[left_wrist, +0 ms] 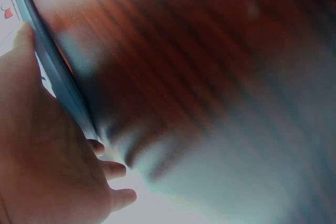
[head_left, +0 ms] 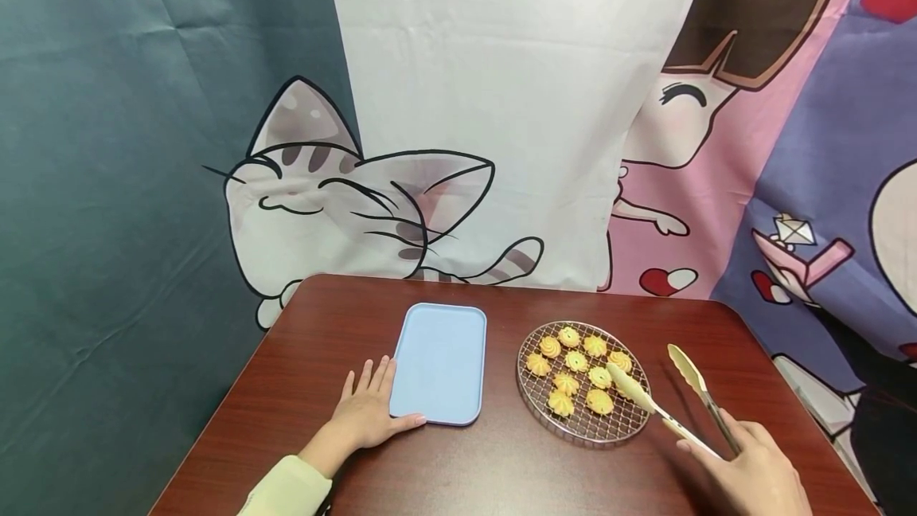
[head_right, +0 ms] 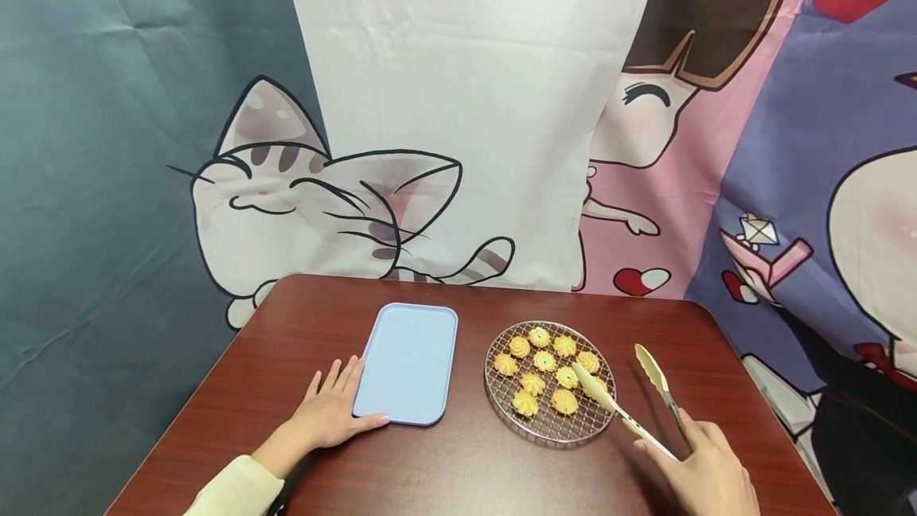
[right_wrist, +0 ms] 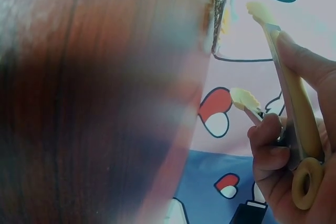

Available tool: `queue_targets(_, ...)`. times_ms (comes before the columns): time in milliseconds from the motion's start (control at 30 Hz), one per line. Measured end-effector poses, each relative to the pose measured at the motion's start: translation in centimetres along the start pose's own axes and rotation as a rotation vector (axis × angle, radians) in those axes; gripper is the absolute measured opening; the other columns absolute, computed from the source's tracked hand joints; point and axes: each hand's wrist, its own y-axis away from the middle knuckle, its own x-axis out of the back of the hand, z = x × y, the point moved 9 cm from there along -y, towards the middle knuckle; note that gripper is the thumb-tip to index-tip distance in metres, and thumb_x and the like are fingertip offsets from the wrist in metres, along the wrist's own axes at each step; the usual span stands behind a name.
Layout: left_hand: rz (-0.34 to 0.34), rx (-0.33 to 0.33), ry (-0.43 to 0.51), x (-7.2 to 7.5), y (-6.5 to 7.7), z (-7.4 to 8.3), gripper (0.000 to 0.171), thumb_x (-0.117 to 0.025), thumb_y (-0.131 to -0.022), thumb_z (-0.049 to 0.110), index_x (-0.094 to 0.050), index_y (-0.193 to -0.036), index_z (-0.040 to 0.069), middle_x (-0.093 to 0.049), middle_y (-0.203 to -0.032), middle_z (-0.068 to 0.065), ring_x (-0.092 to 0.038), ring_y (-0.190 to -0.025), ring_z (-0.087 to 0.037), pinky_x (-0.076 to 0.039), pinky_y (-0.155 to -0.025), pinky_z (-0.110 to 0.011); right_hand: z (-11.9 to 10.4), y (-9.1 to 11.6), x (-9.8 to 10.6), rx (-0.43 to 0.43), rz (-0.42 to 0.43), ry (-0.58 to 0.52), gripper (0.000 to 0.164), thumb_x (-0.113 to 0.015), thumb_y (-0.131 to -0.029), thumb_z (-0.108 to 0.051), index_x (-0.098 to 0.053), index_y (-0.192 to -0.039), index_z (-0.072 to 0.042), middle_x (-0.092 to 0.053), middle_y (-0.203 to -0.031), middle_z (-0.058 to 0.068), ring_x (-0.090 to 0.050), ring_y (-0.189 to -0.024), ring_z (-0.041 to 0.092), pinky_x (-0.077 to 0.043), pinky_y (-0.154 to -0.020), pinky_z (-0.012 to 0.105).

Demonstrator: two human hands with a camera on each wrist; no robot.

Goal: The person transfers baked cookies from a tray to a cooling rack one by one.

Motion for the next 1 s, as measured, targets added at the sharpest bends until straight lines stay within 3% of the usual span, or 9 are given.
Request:
queue_targets(233,-0.001,0.003,0.000,0.1,0.0,0.0,0.122,-0.049,-0.079,0.089,-0.019,-0.162,0.005,-0.018,-0.168,-0.015,-0.015,-0.154,-0.041,-0.007,-0.121,-0.063,0.6,-0.4,0.0,-0.014,0.027,-0.005,0.104,-0.075,-0.077,-0.070,-0.049,-0.140,0.008,-0.052,-0.119,0.036,-0.055,-0.103,0.057,-0.047,-0.081,0.069)
queue_targets(600,-0.009,0.011,-0.001,0.2,0.1,0.0,0.123,-0.049,-0.078,0.090,-0.018,-0.162,0.005,-0.018,-0.168,-0.015,-0.014,-0.154,-0.042,-0.007,-0.121,-0.063,1.4,-1.4,-0.6,-0.063,-0.034,-0.009,0.109,-0.071,-0.077,-0.075,-0.046,-0.143,0.008,-0.050,-0.119,0.035,-0.055,-0.104,0.054,-0.047,-0.083,0.067)
queue_targets(1000,-0.002,0.007,0.004,0.3,0.1,0.1,0.122,-0.050,-0.079,0.088,-0.018,-0.162,0.005,-0.019,-0.168,-0.015,-0.015,-0.154,-0.042,-0.007,-0.121,-0.063,2.1,-2.2,-0.6,-0.074,-0.029,-0.029,0.108,-0.068,-0.079,-0.075,-0.045,-0.145,0.007,-0.050,-0.120,0.033,-0.056,-0.103,0.051,-0.047,-0.081,0.067)
